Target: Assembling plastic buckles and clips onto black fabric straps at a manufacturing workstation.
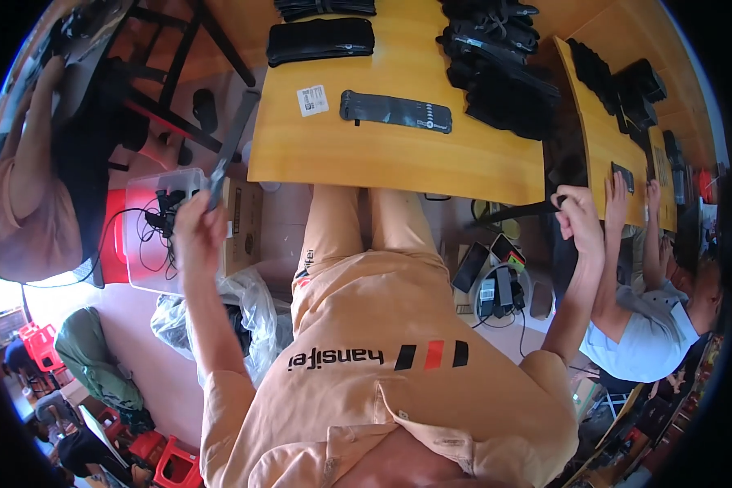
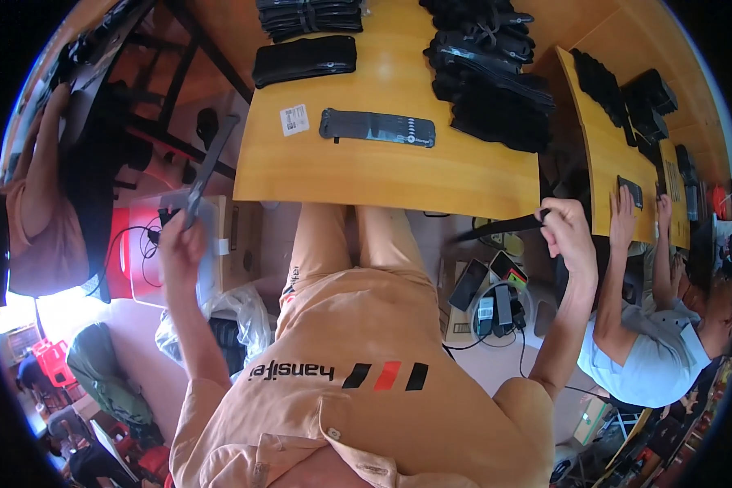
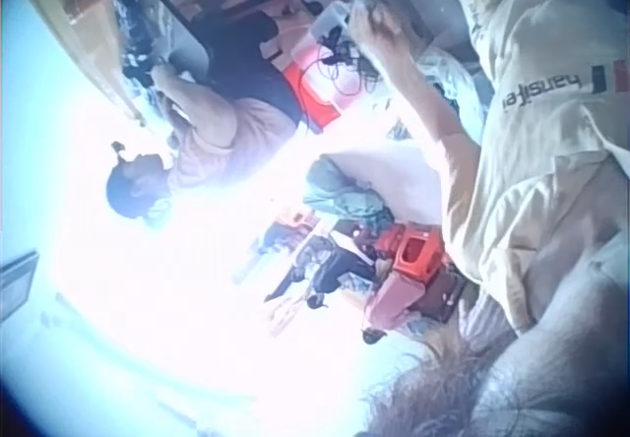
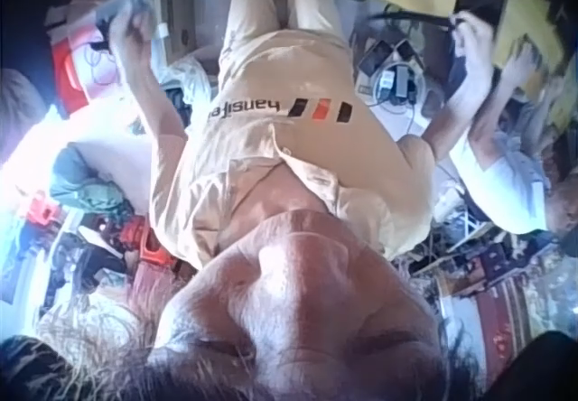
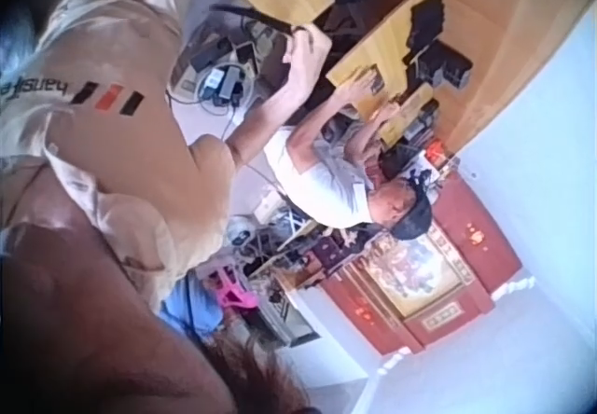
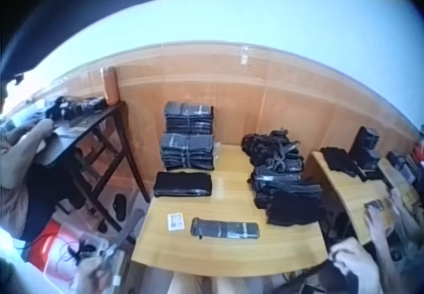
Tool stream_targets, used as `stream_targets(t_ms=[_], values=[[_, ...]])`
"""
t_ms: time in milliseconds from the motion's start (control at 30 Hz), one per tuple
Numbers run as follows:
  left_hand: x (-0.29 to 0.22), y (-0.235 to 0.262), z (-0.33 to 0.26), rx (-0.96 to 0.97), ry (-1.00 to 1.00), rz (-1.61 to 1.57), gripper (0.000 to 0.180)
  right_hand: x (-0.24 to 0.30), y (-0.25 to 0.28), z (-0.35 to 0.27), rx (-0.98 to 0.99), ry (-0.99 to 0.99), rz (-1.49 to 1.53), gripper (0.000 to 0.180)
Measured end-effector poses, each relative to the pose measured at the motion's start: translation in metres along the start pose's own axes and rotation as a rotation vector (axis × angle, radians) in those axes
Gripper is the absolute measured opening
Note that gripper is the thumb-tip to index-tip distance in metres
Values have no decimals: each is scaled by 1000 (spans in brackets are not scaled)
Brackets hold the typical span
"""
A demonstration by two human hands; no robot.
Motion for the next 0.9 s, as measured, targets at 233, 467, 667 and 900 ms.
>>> stream_targets(t_ms=[233, 467, 667, 900], values=[[110, -47, 55, -125, 187, 60, 28, 29, -31, -23, -90, 93, -568, 9], [120, -45, 52, -44, 435, 262, 52, 28, -26, -28, -160, 163, -336, 11], [102, -30, 38, -67, 353, 487, 51, 32, -34, -27, -6, 248, -216, 15], [25, -162, 13, 312, -395, 517, 38, 60, -126, -13, 319, 522, -191, 20]])
Point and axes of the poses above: each hand's wrist, its own z-axis towards the middle knuckle, its own y-axis out of the back of the hand, x = y × z, the point moved 3 cm from there along z, towards the middle knuckle, and after that the axes turned 9 degrees about z, right-handed, at the moved point
